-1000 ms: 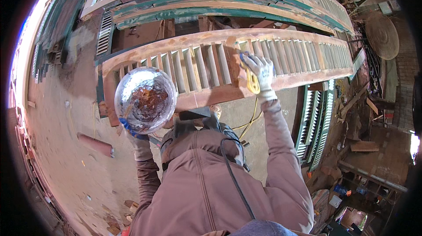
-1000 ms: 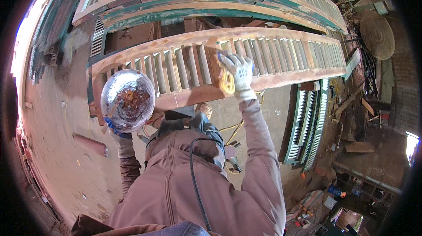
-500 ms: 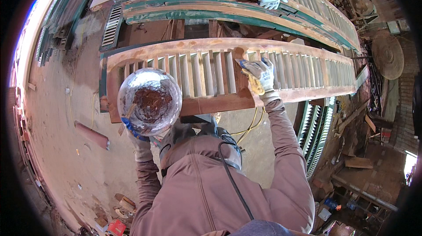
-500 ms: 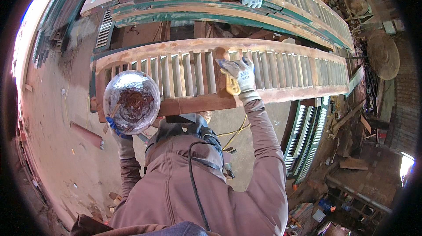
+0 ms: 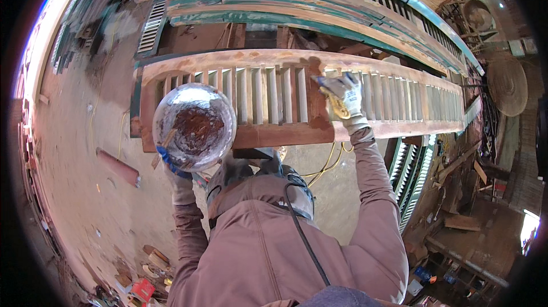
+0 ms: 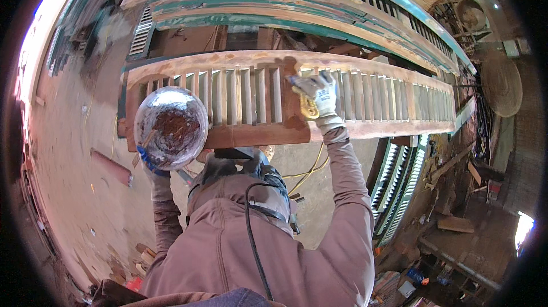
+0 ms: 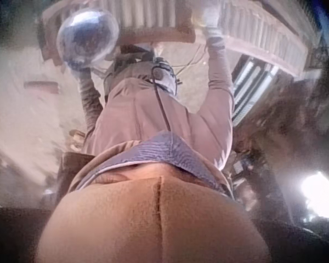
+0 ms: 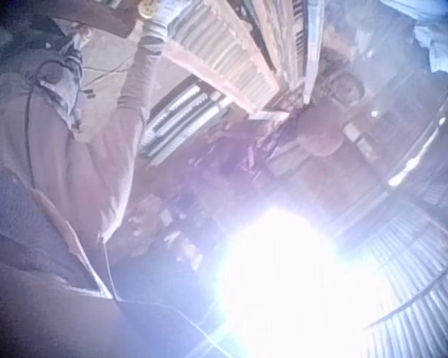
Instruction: The person applies a brown wood stain to a green wooden louvered shutter using a yellow brush, repeatedly dipping the brush into a small container and coating the slats and frame. The person repositions the shutter to reach different sections and continues applying the stain across the surface.
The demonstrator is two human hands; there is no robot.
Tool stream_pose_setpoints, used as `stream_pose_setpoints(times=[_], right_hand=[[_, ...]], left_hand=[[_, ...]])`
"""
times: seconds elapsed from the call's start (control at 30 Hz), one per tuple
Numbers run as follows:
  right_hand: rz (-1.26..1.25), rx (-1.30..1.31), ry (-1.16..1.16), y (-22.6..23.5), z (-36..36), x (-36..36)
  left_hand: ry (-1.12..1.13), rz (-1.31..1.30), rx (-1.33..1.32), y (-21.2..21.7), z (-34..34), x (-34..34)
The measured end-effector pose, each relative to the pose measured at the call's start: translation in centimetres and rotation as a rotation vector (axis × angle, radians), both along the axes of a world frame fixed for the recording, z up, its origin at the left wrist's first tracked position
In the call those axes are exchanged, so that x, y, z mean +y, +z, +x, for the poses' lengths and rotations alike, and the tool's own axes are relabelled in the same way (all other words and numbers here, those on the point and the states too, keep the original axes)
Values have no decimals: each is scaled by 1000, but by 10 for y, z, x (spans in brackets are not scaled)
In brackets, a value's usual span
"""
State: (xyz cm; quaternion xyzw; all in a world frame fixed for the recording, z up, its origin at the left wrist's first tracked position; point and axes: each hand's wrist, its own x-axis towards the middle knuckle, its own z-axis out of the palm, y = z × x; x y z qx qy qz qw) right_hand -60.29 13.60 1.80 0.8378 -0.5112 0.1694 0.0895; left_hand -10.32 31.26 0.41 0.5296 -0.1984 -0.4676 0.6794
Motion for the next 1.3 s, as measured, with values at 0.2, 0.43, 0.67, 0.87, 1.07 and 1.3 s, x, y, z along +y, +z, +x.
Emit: stream_pose_setpoints(times=[0.2, 0.43, 0.67, 0.87, 1.07, 1.3], right_hand=[[-9, 8, -14, -19, -8, -19], [149, -194, 65, 44, 54, 77], [233, -257, 60, 50, 143, 148], [175, -53, 151, 26, 203, 159], [92, -10, 28, 21, 234, 163], [64, 70, -123, 17, 256, 169]], left_hand=[[132, -138, 224, -52, 41, 12], [463, -66, -71, 38, 116, 87], [899, -142, -19, 46, 182, 131], [849, -36, -206, 48, 190, 112], [608, -24, -13, 23, 228, 96], [522, 213, -463, -14, 271, 79]])
